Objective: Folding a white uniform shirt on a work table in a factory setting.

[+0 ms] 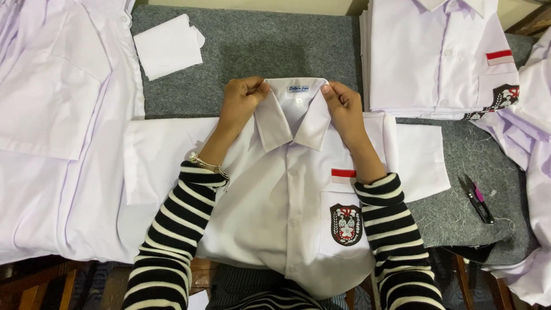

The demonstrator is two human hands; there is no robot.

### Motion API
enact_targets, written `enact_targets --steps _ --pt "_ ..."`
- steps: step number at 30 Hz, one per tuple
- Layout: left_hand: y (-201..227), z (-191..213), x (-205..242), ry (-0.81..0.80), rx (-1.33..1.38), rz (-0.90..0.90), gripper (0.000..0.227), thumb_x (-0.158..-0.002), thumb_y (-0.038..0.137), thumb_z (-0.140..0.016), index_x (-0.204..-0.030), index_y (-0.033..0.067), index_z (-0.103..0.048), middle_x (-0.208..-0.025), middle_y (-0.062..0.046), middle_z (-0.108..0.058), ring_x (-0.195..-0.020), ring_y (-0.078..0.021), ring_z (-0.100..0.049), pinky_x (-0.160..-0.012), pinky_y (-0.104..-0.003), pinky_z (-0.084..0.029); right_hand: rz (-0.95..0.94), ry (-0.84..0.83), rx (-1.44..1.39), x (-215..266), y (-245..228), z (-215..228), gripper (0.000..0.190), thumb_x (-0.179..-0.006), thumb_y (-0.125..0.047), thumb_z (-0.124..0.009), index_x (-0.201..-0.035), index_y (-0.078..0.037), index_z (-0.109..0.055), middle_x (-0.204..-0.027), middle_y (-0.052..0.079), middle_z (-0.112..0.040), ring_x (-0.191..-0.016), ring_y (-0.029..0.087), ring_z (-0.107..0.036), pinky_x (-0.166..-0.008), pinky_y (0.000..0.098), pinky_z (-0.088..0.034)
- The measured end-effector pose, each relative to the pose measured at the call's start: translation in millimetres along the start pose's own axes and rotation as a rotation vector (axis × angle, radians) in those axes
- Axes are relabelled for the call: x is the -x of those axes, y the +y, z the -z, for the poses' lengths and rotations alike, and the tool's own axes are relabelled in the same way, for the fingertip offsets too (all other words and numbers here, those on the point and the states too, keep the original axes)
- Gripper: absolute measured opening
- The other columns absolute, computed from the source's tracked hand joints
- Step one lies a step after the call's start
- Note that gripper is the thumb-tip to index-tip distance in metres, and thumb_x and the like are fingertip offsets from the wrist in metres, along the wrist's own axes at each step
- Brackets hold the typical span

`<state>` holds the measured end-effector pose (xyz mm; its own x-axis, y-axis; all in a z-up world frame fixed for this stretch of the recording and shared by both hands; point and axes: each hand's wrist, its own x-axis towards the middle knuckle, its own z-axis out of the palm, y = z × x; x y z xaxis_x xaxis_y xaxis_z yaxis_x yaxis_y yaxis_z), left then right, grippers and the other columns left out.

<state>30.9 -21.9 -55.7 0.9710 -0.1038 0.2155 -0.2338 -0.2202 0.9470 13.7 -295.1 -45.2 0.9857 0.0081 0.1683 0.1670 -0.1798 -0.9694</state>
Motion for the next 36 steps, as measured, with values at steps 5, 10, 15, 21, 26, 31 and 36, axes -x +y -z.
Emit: enact_targets --steps 5,10,15,21,26,31,36 --pt "18.1 3.2 3.0 0.008 -0.043 -0.029 0.023 -0.104 0.025 -0.065 -0.105 0.0052 -0.078 -0.084 -0.014 -0.076 -0.082 -0.0234 -0.073 -0.07 -0.032 -0.055 -0.031 -0.025 -0.006 12.6 -42.9 -8.1 0.028 -0.109 -0.027 -0.057 -0.121 -0.007 -0.073 -0.069 0.003 -0.062 -0.064 0.008 -0.056 -0.058 0.0203 -0.045" --pt "63.4 11.7 14.6 0.075 -0.199 -0.184 0.016 -0.102 0.018 -0.065 -0.117 0.0126 -0.071 -0.096 -0.011 -0.076 -0.092 -0.0316 -0.072 -0.079 -0.041 -0.057 -0.01 -0.055 0.057 23.1 -66.7 -4.6 0.036 -0.11 -0.029 -0.054 -0.132 -0.003 -0.064 -0.092 0.01 -0.067 -0.087 0.017 -0.06 -0.074 0.0319 -0.054" --pt "98.2 14.8 22.1 0.135 -0.662 -0.682 0.011 -0.099 0.015 -0.064 -0.108 0.0196 -0.067 -0.097 0.004 -0.062 -0.099 -0.02 -0.059 -0.083 -0.035 -0.048 0.142 -0.098 0.263 25.0 -80.7 -3.2 0.042 -0.104 -0.024 -0.069 -0.136 0.001 -0.057 -0.116 0.025 -0.066 -0.113 0.039 -0.063 -0.09 0.0507 -0.054" --pt "82.4 -18.2 36.0 -0.029 -0.734 -0.784 0.026 -0.096 0.023 -0.06 -0.119 0.0177 -0.071 -0.121 -0.003 -0.067 -0.118 -0.0256 -0.059 -0.099 -0.042 -0.046 0.149 -0.167 0.569 25.5 -87.2 -2.5 0.044 -0.113 -0.038 -0.046 -0.127 0.0 -0.062 -0.109 0.025 -0.069 -0.109 0.044 -0.066 -0.093 0.0526 -0.053" --pt "74.3 10.8 30.2 0.121 -0.765 -0.39 0.033 -0.106 0.033 -0.047 -0.127 0.0103 -0.058 -0.118 -0.015 -0.057 -0.112 -0.0375 -0.058 -0.094 -0.053 -0.049 0.188 -0.155 1.038 29.9 -40.9 31.0 0.055 -0.117 -0.042 -0.033 -0.1 -0.002 -0.067 -0.084 0.019 -0.069 -0.087 0.039 -0.07 -0.076 0.0455 -0.057" --pt "102.8 62.0 69.9 -0.271 -0.903 0.229 0.049 -0.108 0.058 -0.027 -0.121 0.0194 -0.055 -0.115 -0.007 -0.063 -0.117 -0.0325 -0.059 -0.101 -0.056 -0.035 0.119 -0.237 1.146 66.8 -102.1 38.0 0.05 -0.115 -0.038 -0.038 -0.092 -0.003 -0.066 -0.075 0.019 -0.069 -0.077 0.038 -0.072 -0.064 0.0476 -0.057" --pt "145.0 86.5 91.1 -0.248 -0.792 0.125 0.042 -0.106 0.047 -0.052 -0.115 0.0101 -0.069 -0.103 -0.023 -0.075 -0.101 -0.0488 -0.068 -0.088 -0.061 -0.048 0.044 -0.24 1.123 83.3 -136.6 68.1 0.031 -0.112 -0.037 -0.047 -0.107 -0.011 -0.064 -0.087 0.019 -0.072 -0.088 0.047 -0.071 -0.078 0.0582 -0.056"
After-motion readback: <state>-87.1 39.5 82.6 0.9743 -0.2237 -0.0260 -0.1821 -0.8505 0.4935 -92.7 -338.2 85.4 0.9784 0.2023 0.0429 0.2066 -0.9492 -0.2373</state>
